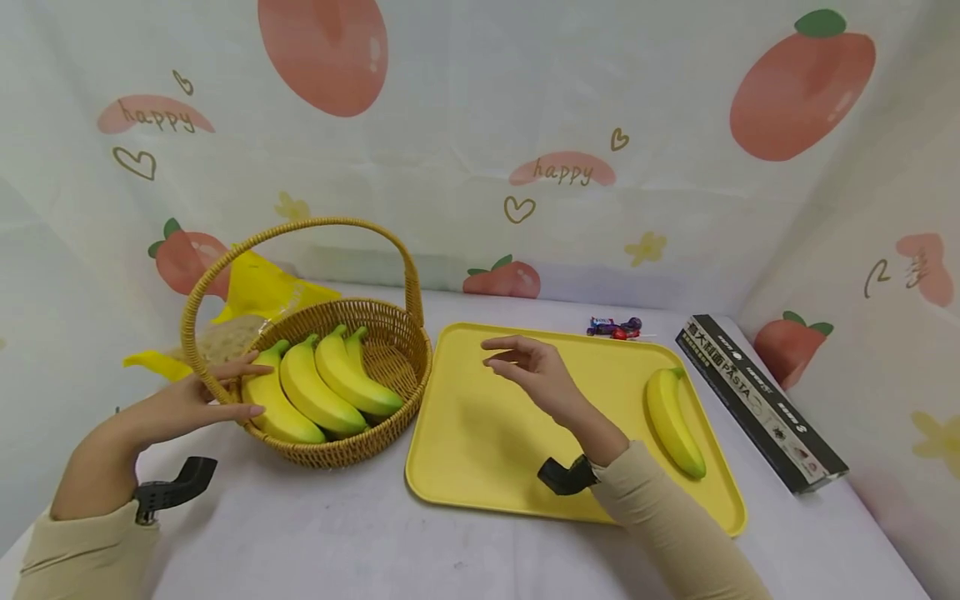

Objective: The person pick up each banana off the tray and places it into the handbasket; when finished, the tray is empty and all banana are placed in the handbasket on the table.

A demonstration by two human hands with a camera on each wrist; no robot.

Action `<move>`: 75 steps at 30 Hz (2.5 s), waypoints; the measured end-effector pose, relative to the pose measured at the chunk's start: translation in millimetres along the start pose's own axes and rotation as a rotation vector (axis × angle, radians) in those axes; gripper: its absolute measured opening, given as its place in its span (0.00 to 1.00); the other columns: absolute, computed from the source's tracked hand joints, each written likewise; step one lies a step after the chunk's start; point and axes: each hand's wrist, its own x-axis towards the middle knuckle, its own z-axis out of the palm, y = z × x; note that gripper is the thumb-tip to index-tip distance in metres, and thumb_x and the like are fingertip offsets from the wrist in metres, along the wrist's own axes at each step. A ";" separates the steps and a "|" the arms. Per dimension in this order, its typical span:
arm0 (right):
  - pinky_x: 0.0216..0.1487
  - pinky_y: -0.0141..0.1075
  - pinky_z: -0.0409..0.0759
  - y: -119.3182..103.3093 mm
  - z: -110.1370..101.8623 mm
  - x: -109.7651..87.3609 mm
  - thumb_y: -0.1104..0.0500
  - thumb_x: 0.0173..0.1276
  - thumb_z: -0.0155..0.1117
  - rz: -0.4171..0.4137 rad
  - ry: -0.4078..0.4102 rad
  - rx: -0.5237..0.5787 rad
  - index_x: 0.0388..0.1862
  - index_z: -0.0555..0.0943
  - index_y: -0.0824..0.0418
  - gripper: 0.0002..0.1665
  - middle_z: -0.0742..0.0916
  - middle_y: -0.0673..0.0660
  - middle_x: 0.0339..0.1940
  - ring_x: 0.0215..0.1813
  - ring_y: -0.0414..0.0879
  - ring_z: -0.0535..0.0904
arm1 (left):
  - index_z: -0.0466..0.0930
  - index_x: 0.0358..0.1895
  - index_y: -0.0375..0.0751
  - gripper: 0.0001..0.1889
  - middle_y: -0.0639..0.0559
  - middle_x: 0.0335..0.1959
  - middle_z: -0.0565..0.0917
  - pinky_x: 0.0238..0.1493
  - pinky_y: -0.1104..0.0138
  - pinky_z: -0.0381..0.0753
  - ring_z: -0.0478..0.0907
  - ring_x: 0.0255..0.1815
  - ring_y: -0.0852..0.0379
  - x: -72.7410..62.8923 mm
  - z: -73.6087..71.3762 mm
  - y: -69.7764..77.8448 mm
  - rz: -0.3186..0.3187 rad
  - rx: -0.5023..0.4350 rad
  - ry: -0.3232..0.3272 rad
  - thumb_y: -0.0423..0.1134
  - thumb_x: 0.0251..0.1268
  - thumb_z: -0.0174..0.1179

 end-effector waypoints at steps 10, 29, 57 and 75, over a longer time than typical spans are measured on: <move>0.48 0.26 0.79 13.8 -57.3 -48.5 0.69 0.68 0.52 -0.073 0.228 0.044 0.53 0.76 0.68 0.15 0.84 0.43 0.49 0.48 0.36 0.82 | 0.62 0.68 0.49 0.34 0.32 0.72 0.50 0.50 0.42 0.71 0.61 0.62 0.30 -0.1 0.3 -1.1 0.001 0.010 0.005 0.53 0.59 0.61; 0.40 0.22 0.79 31.8 -117.2 -110.6 0.68 0.66 0.56 0.029 0.701 0.248 0.46 0.83 0.59 0.13 0.87 0.44 0.39 0.38 0.35 0.83 | 0.63 0.67 0.49 0.34 0.31 0.72 0.50 0.50 0.41 0.70 0.60 0.63 0.29 -0.5 0.0 0.8 0.001 0.014 0.016 0.53 0.58 0.61; 0.41 0.11 0.69 84.8 -152.9 -149.5 0.56 0.66 0.61 0.427 0.538 -0.116 0.73 0.55 0.57 0.41 0.74 0.22 0.40 0.42 0.14 0.70 | 0.61 0.68 0.49 0.34 0.31 0.73 0.45 0.51 0.37 0.67 0.55 0.65 0.26 0.4 0.0 0.1 -0.007 0.008 -0.003 0.53 0.59 0.60; 0.44 0.10 0.67 87.8 -149.8 -149.1 0.51 0.68 0.57 0.459 0.430 -0.421 0.73 0.50 0.68 0.44 0.68 0.56 0.66 0.47 0.13 0.60 | 0.62 0.68 0.49 0.34 0.32 0.73 0.47 0.51 0.39 0.68 0.55 0.65 0.28 0.4 0.0 -0.5 -0.011 -0.005 0.000 0.53 0.59 0.60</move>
